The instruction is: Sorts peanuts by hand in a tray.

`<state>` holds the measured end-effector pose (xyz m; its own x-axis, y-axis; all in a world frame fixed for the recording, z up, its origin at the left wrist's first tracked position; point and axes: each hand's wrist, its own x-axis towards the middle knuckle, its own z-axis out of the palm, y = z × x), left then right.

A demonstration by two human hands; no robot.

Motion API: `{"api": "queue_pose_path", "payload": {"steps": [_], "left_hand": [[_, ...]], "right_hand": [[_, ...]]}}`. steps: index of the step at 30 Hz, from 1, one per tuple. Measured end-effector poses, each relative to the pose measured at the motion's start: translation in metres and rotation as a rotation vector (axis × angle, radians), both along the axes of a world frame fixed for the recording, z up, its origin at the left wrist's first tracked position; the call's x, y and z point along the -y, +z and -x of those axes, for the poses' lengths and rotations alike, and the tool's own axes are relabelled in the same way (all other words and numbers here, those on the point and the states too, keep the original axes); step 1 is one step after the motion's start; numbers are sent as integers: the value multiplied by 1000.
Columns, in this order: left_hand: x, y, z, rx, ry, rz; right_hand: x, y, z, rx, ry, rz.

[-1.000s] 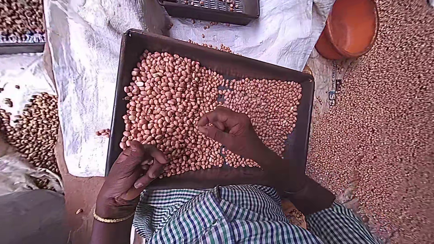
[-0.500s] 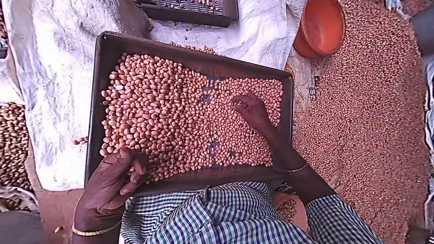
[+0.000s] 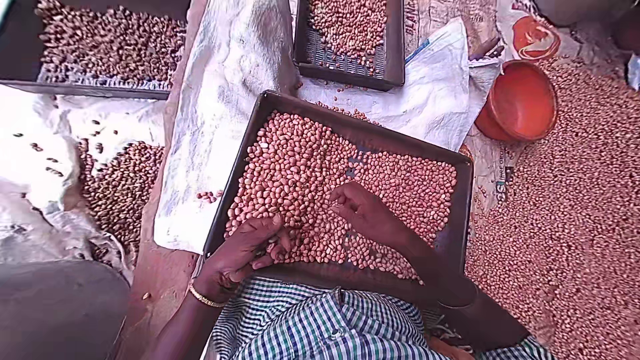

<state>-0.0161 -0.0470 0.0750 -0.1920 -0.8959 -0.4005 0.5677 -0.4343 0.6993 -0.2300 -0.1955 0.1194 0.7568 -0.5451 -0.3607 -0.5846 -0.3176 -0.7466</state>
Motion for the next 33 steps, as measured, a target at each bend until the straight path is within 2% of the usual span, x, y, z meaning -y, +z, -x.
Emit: {"api": "queue_pose_path", "payload": {"steps": [3,5,6,7,9,11,13,15,17,20,22,25,28,31,33], "left_hand": [[0,1,0,-29,48,20],[1,1,0,-56,83,42],[1,1,1,-68,102,54],[1,2,1,-76,124,67],[-1,2,0,-92,166,85],[-3,-1,0,-110,198,79],[-6,-7,0,-165,229,81],[-8,-11,-2,-206,232,95],[-8,-12,-3,-208,217,122],[-8,-11,-2,-211,231,102],[-9,-10,-3,-205,231,70],[-8,-11,-3,-203,221,74],[-9,-13,-4,-252,259,93],[-10,-12,-6,-213,223,105],[-10,-12,-8,-192,169,122]], "right_hand": [[31,14,-2,-541,400,-57],[46,19,-20,-684,585,-46],[51,26,-36,-671,619,-8],[57,34,-53,-543,596,80],[68,55,-95,-100,450,300],[75,85,-136,168,293,443],[83,99,-149,426,126,561],[85,87,-128,650,87,548],[79,47,-81,745,160,462],[61,-29,-7,667,114,276],[51,-58,18,634,130,177],[53,-73,-1,714,258,184],[55,-92,-5,657,432,344],[40,-93,39,418,587,421],[32,-76,85,230,634,355]]}}
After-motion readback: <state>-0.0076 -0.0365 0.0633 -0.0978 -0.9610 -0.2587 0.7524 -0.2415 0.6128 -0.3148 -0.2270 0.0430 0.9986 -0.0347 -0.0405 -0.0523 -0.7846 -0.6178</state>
